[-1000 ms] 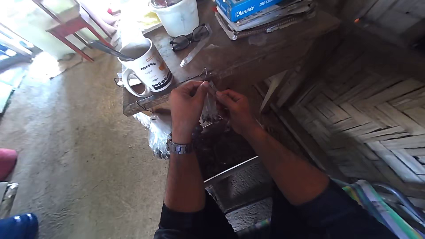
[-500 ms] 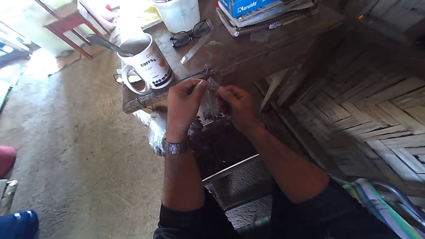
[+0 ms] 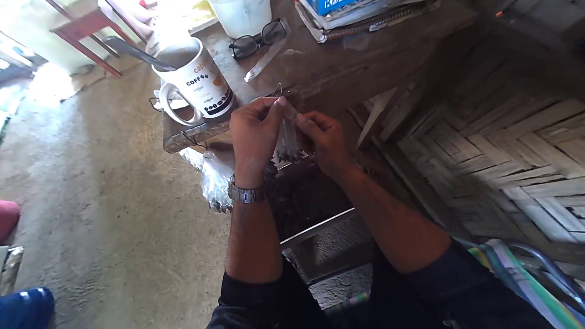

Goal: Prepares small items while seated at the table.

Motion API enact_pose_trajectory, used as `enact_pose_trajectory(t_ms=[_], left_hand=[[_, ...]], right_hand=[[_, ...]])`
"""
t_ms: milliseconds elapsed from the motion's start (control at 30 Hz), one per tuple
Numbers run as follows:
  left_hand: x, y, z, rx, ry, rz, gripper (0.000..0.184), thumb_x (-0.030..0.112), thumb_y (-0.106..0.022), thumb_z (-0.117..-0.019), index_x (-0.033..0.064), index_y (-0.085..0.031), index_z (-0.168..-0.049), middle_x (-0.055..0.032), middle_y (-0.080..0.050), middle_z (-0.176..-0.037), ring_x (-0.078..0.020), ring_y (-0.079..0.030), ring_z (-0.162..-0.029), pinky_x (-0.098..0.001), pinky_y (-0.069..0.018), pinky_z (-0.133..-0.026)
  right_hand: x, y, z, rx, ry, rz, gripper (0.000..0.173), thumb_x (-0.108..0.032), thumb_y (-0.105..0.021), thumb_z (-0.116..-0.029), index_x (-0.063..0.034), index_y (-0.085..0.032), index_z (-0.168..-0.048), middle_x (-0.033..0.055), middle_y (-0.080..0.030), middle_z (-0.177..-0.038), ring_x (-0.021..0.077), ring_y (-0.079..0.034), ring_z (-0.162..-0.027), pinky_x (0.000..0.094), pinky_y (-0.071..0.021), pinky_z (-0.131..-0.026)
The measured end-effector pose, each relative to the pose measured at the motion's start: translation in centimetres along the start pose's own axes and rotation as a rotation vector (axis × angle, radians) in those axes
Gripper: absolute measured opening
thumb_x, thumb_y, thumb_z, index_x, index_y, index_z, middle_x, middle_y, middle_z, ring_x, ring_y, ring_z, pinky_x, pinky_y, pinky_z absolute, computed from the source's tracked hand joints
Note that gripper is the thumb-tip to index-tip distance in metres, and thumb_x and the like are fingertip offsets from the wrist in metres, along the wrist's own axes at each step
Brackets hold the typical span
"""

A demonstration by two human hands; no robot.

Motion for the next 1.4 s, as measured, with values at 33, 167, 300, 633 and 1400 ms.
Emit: enact_pose_trajectory(t_ms=[33, 167, 300, 633, 1400], left_hand=[[-0.03, 0.0, -0.05, 0.005, 0.001, -0.011, 0.016, 0.026, -0.07, -0.0992, 0.0122, -0.079, -0.099, 0.0043, -0.075, -0.082, -0.0028, -0.067, -0.071, -0.0234, -0.0568, -0.068], [-0.13, 0.18, -0.11, 0.015, 0.004, -0.028, 0.016, 0.027, -0.07, -0.099, 0.0129, -0.079, -0.098, 0.0052, -0.075, -0.083, -0.0021, -0.068, -0.071, -0.0231, -0.0568, -0.067], [-0.33, 0.28, -0.17, 0.021, 0.003, -0.011, 0.016, 0.025, -0.07, -0.0989, 0.0113, -0.079, -0.098, 0.0038, -0.076, -0.083, -0.0034, -0.069, -0.072, -0.0244, -0.0588, -0.069], [-0.3, 0.79, 0.07, 0.027, 0.034, 0.01, 0.015, 0.025, -0.071, -0.0989, 0.0114, -0.078, -0.097, 0.0052, -0.072, -0.076, -0.0014, -0.059, -0.057, -0.0202, -0.0485, -0.053], [-0.21, 0.63, 0.01, 0.032, 0.011, 0.022, 0.016, 0.025, -0.07, -0.0992, 0.0114, -0.078, -0.098, 0.0043, -0.074, -0.081, -0.0027, -0.065, -0.067, -0.0224, -0.0542, -0.061]], right_hand=[[-0.03, 0.0, -0.06, 0.002, 0.006, -0.008, 0.025, -0.018, -0.054, -0.1069, 0.0023, -0.068, -0.101, 0.0062, -0.064, -0.075, 0.0109, -0.056, -0.058, 0.0246, -0.0479, -0.051], [-0.11, -0.16, -0.2, -0.012, 0.018, -0.016, 0.023, -0.017, -0.055, -0.1062, 0.0018, -0.067, -0.1, 0.0053, -0.065, -0.075, 0.0101, -0.057, -0.059, 0.0239, -0.0486, -0.052], [0.05, -0.34, -0.22, -0.018, -0.005, -0.008, 0.025, -0.018, -0.056, -0.1065, 0.0021, -0.068, -0.1, 0.0059, -0.065, -0.075, 0.0108, -0.057, -0.059, 0.0243, -0.0482, -0.051], [-0.17, -0.71, 0.08, -0.013, 0.006, 0.004, 0.023, -0.018, -0.058, -0.1055, 0.0022, -0.07, -0.103, 0.0051, -0.066, -0.076, 0.0099, -0.057, -0.059, 0.0235, -0.048, -0.052], [-0.12, -0.55, -0.03, 0.002, 0.023, 0.005, 0.024, -0.018, -0.057, -0.1058, 0.0026, -0.069, -0.103, 0.0059, -0.065, -0.076, 0.0107, -0.057, -0.058, 0.0241, -0.0487, -0.052]])
Point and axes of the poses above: each hand's wrist, its own z-axis away from the middle knuckle, its own y-axis out of the back of the hand, x = y × z, the point moved 9 cm from there along -z, towards the middle knuckle
